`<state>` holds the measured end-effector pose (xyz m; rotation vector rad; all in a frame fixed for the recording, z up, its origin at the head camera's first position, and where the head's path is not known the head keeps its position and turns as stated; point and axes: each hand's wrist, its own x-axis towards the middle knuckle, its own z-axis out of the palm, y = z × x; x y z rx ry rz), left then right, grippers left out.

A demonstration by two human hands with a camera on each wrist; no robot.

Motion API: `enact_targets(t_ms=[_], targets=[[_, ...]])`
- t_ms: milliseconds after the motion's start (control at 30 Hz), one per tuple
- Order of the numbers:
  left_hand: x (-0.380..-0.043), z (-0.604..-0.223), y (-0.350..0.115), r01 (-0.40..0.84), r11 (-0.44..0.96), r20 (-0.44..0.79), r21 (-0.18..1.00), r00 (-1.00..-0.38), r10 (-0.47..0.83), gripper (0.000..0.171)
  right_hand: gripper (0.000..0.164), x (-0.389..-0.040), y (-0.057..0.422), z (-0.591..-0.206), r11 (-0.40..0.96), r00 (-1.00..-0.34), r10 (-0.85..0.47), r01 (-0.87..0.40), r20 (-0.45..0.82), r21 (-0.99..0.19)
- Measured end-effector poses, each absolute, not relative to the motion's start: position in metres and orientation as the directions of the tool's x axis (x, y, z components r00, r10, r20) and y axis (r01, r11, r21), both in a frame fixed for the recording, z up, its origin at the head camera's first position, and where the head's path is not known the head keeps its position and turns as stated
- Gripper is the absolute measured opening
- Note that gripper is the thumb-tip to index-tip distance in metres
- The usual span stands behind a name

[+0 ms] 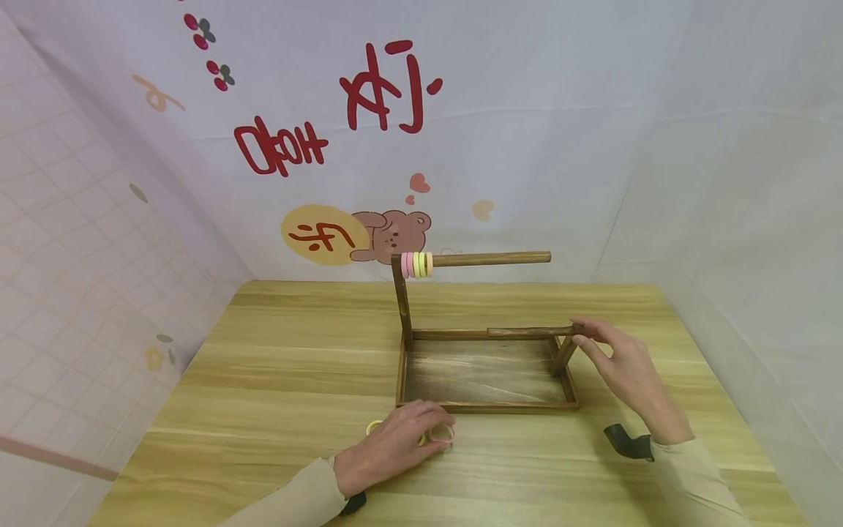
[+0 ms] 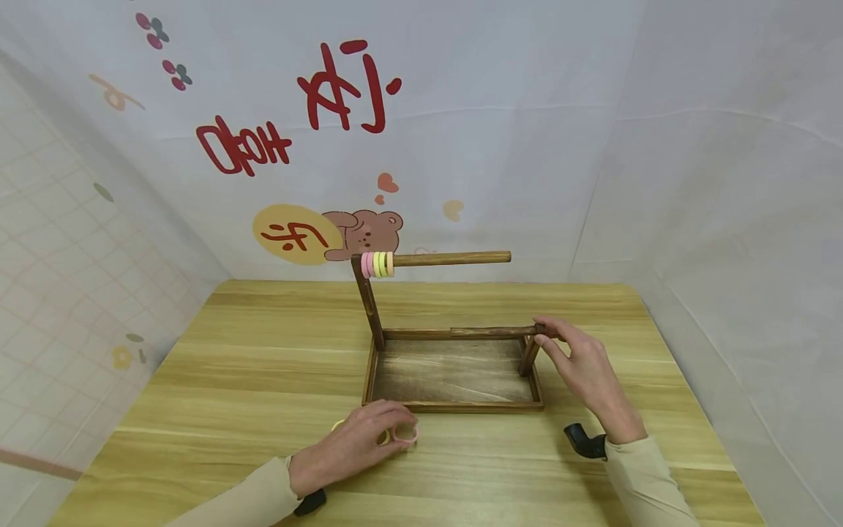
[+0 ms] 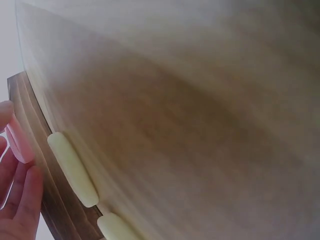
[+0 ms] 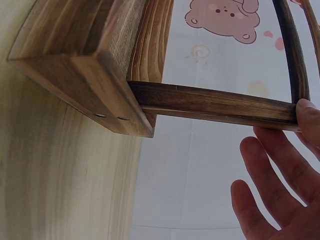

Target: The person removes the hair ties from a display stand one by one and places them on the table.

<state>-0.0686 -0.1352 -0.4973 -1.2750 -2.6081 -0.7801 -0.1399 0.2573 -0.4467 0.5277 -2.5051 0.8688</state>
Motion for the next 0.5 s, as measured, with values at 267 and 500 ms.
enact_targets(t_ms=[267,500], targets=[[-0.0694,-0.4975,-0.1341,0.763,0.529,0.281,0.372,-0.636,0.719,0.028,0.035,-0.1408,0.2578,-0.4476,0.73,-0.838,-0.209,-0.477,0.505,-0.489],[-0.0695,-0.4971,-0.1322,0.753,0.552,0.233,0.357,-0.645,0.728,0.024,0.034,-0.1397,0.2572,-0.4455,0.722,-0.849,-0.208,-0.468,0.486,-0.509]])
